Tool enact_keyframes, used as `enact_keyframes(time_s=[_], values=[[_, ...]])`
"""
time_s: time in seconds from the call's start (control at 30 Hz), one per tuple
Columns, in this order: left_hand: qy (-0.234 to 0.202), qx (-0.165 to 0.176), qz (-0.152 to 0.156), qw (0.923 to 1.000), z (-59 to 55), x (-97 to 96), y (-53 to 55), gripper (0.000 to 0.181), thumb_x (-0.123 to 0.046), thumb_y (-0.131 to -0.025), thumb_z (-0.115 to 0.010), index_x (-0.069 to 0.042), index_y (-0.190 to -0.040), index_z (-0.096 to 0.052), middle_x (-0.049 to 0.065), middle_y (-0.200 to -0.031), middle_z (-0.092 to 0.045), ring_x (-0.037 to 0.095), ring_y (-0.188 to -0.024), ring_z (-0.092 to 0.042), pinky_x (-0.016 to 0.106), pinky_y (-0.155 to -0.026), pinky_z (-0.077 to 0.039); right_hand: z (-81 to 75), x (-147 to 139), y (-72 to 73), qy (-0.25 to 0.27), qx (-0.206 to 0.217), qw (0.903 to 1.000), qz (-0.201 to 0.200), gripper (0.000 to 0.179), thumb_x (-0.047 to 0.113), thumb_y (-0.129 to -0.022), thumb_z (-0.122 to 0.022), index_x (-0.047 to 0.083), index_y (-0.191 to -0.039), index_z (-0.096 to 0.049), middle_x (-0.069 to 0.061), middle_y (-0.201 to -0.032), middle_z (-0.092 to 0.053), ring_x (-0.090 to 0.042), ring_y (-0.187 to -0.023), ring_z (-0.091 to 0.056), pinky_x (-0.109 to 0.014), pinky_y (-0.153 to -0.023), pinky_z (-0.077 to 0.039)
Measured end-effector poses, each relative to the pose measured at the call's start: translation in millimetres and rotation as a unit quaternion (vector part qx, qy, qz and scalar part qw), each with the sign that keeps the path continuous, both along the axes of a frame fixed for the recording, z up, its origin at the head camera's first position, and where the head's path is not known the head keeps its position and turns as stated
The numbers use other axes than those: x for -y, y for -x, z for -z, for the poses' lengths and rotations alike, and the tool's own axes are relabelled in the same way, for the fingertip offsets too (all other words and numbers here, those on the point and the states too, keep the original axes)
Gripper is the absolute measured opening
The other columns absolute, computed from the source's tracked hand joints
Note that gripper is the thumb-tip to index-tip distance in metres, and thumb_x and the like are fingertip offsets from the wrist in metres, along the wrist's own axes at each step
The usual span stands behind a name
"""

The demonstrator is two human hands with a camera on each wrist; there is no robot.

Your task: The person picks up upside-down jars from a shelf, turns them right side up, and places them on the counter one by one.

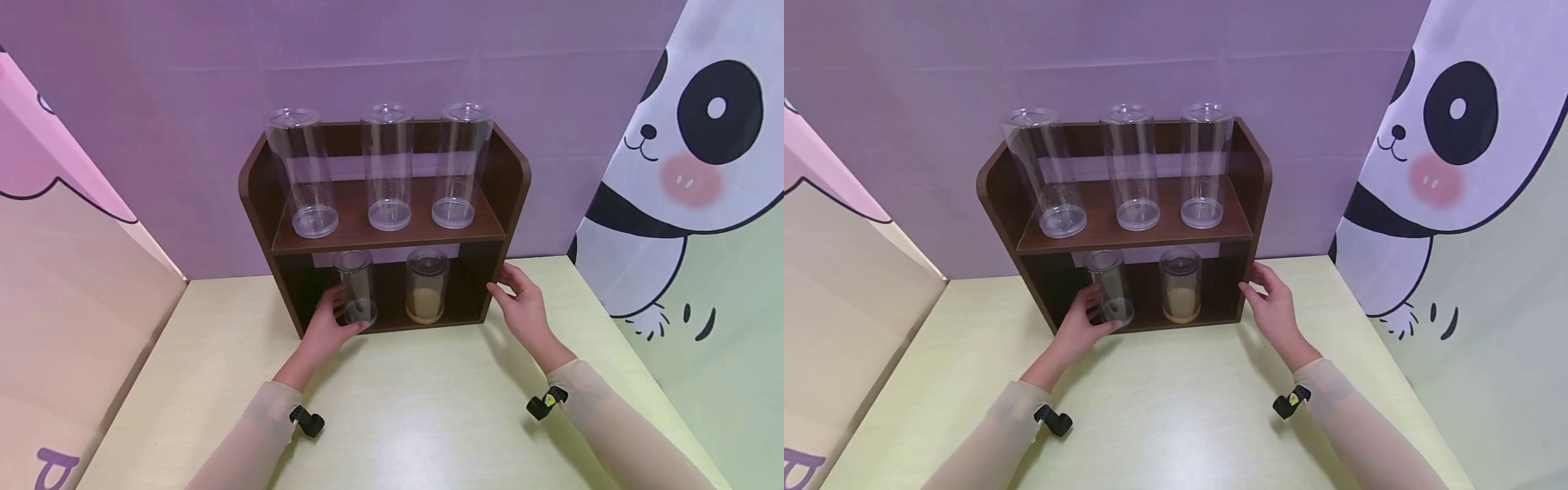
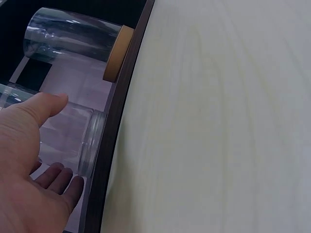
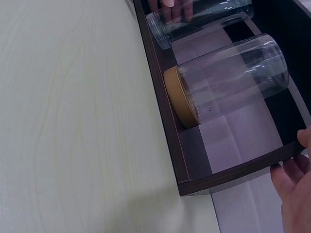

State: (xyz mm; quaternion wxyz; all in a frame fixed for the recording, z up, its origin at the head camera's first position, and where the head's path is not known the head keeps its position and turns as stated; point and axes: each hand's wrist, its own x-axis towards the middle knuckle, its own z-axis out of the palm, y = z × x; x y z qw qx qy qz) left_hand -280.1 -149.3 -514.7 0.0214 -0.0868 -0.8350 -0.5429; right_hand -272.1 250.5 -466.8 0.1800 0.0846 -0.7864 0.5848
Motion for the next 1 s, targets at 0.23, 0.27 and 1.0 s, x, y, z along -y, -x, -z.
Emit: enact_keyframes(time_s=[0.23, 0.27, 1.0], values=[[-0.001, -0.011, -0.009, 0.9999, 4.8, -2.8, 2.9, 0.092, -0.004, -0.09, -0.092, 0.003, -0.163, -0.036, 0.025, -0.161, -0.046, 0.042, -0.152, -0.046, 0.053, -0.125, -0.045, 0.7, -1.1, -1.2, -0.015, -0.002, 0.9999, 0.004, 0.043, 0.002, -0.106, -0.072, 0.002, -0.149, -0.064, -0.022, -0.136, -0.073, -0.004, -0.118, -0.066, -0.01, -0.094, -0.054], [0.0, -0.013, -0.011, 0.9999, 5.5, -3.0, 3.0, 0.091, -0.004, -0.09, -0.092, 0.002, -0.162, -0.036, 0.025, -0.161, -0.047, 0.042, -0.152, -0.047, 0.053, -0.124, -0.045, 0.5, -1.0, -1.3, -0.014, -0.001, 0.9999, 0.004, 0.043, 0.002, -0.106, -0.072, 0.002, -0.149, -0.065, -0.021, -0.136, -0.073, -0.007, -0.119, -0.067, -0.01, -0.095, -0.054], [0.018, -0.01, 0.016, 0.9997, 5.2, 1.2, -14.9, 0.077, -0.009, -0.091, -0.093, -0.004, -0.154, -0.05, 0.019, -0.15, -0.059, 0.042, -0.142, -0.059, 0.052, -0.118, -0.052, -0.1, -0.2, -0.8, -0.012, 0.003, 0.9999, 0.0, 0.041, 0.004, -0.106, -0.073, 0.003, -0.147, -0.066, -0.019, -0.135, -0.074, -0.018, -0.123, -0.068, -0.011, -0.096, -0.055]])
